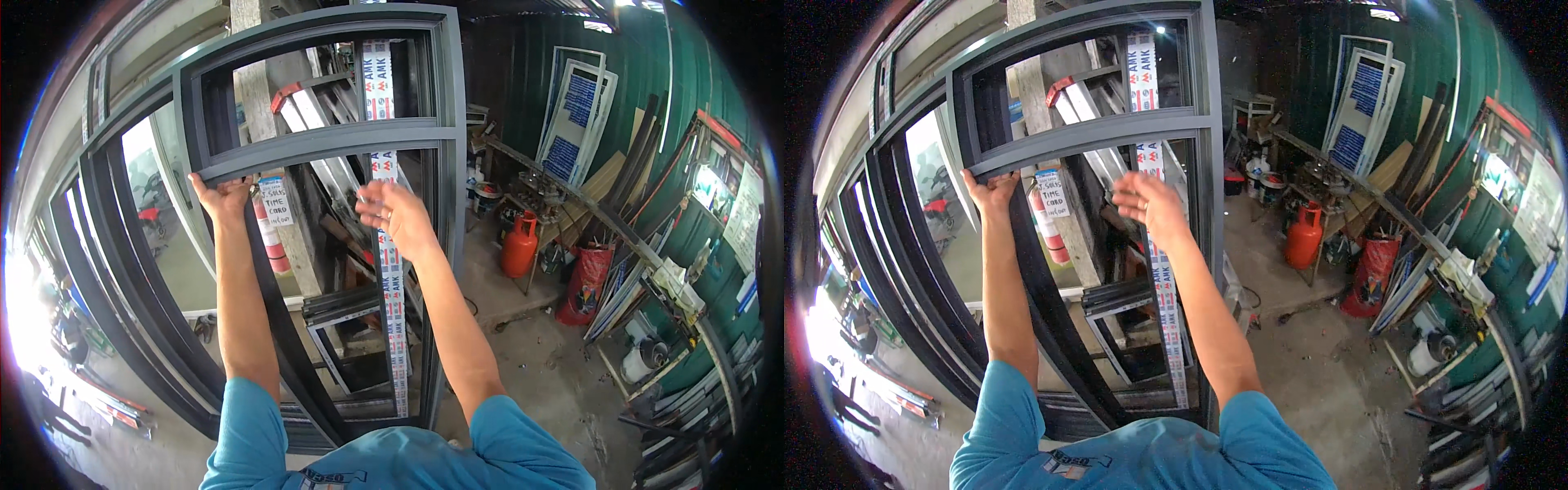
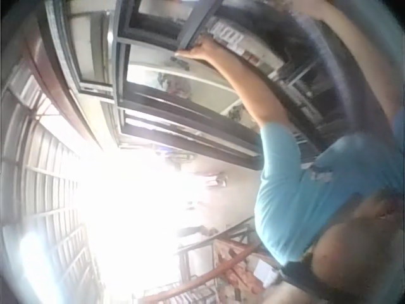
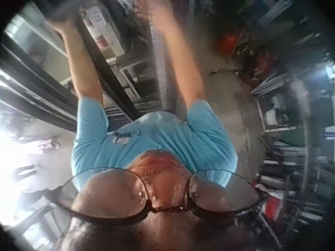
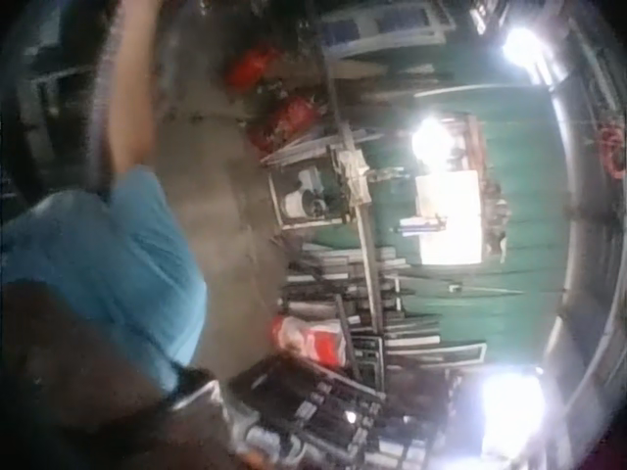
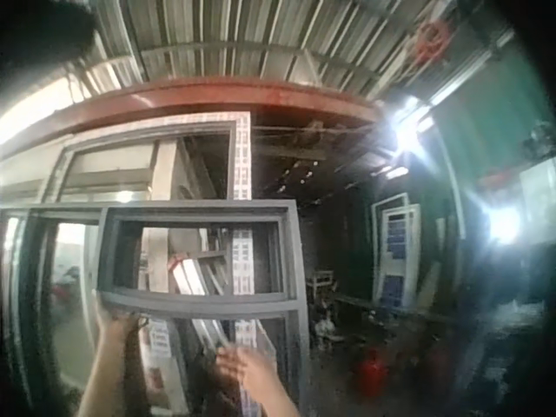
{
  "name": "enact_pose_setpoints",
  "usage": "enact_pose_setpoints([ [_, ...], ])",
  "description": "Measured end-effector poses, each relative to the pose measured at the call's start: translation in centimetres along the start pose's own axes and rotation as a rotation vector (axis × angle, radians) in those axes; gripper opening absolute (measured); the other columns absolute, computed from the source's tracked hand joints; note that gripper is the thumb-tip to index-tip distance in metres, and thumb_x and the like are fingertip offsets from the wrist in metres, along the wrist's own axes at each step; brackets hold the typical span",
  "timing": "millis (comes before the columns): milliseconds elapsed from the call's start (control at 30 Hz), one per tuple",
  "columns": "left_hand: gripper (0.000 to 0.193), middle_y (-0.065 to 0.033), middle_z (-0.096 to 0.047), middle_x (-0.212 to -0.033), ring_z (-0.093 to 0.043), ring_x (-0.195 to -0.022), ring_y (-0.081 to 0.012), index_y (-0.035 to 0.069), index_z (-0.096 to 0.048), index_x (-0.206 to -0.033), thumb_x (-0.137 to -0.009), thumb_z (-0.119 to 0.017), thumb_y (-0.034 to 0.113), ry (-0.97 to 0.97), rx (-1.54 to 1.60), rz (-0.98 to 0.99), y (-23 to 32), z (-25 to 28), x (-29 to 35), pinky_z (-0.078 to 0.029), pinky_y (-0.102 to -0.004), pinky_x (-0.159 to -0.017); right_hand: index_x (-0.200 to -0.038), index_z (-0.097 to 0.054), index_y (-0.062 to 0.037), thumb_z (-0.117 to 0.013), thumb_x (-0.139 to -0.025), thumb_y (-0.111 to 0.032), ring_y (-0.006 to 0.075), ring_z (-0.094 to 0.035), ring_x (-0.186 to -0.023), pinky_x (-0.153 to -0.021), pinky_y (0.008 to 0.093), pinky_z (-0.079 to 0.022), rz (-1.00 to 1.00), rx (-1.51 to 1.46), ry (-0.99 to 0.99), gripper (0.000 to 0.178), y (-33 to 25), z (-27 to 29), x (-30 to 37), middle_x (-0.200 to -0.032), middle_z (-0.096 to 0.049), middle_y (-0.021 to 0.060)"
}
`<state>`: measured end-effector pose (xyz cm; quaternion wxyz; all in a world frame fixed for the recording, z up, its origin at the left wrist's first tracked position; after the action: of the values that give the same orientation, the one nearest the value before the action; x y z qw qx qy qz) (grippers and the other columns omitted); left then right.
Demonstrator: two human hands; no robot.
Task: The person uses a miter saw to cut a long black profile into smaller segments. They measure and mark the profile, position it on the saw, and make several cuts. The person then fits the cut pieces into a window frame to check alignment.
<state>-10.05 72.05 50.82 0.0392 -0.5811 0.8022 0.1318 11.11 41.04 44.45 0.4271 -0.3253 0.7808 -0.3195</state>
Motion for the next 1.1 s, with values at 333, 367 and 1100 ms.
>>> enact_pose_setpoints([
  [333,0.085,-0.0149,-0.053,-0.139,-0.048,-0.134,-0.0336,0.011,-0.048,-0.140,-0.082,-0.071,0.069,-0.013,0.037,-0.034,-1.2,-0.5,0.7,-0.029,-0.0610,-0.116,-0.124,-0.065,0.0008,-0.073,-0.097,-0.024,0.0149,-0.067,-0.103,-0.095,0.0314,-0.053,-0.198,0.733,-0.682,0.038,0.6,-4.3,6.7,-0.118,-0.070,0.0073],
  [367,0.084,-0.0149,-0.054,-0.138,-0.049,-0.133,-0.0337,0.011,-0.049,-0.139,-0.083,-0.071,0.069,-0.013,0.033,-0.042,-1.3,-0.6,0.8,-0.029,-0.0607,-0.116,-0.124,-0.066,0.0005,-0.073,-0.096,-0.023,0.0150,-0.067,-0.103,-0.095,0.0316,-0.053,-0.190,0.774,-0.684,0.037,0.2,-4.6,6.7,-0.118,-0.070,0.0076],
  [1100,0.050,-0.0101,-0.061,-0.130,-0.053,-0.130,-0.0335,0.013,-0.063,-0.126,-0.091,-0.075,0.047,-0.262,-0.242,0.020,-4.1,-0.3,4.3,-0.037,-0.0621,-0.113,-0.122,-0.061,0.0028,-0.076,-0.087,-0.036,0.0462,-0.064,-0.107,-0.089,0.0500,-0.050,0.406,1.883,-0.341,0.055,-12.8,-6.1,-6.1,-0.114,-0.069,0.0239],
])
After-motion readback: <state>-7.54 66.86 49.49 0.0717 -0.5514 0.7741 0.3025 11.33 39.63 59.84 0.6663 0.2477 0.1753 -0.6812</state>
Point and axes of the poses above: each hand's wrist, its own x-axis away from the middle knuckle, its own z-axis out of the back of the hand, y = z × x, the point moved 8 cm from there along -x, towards the middle knuckle
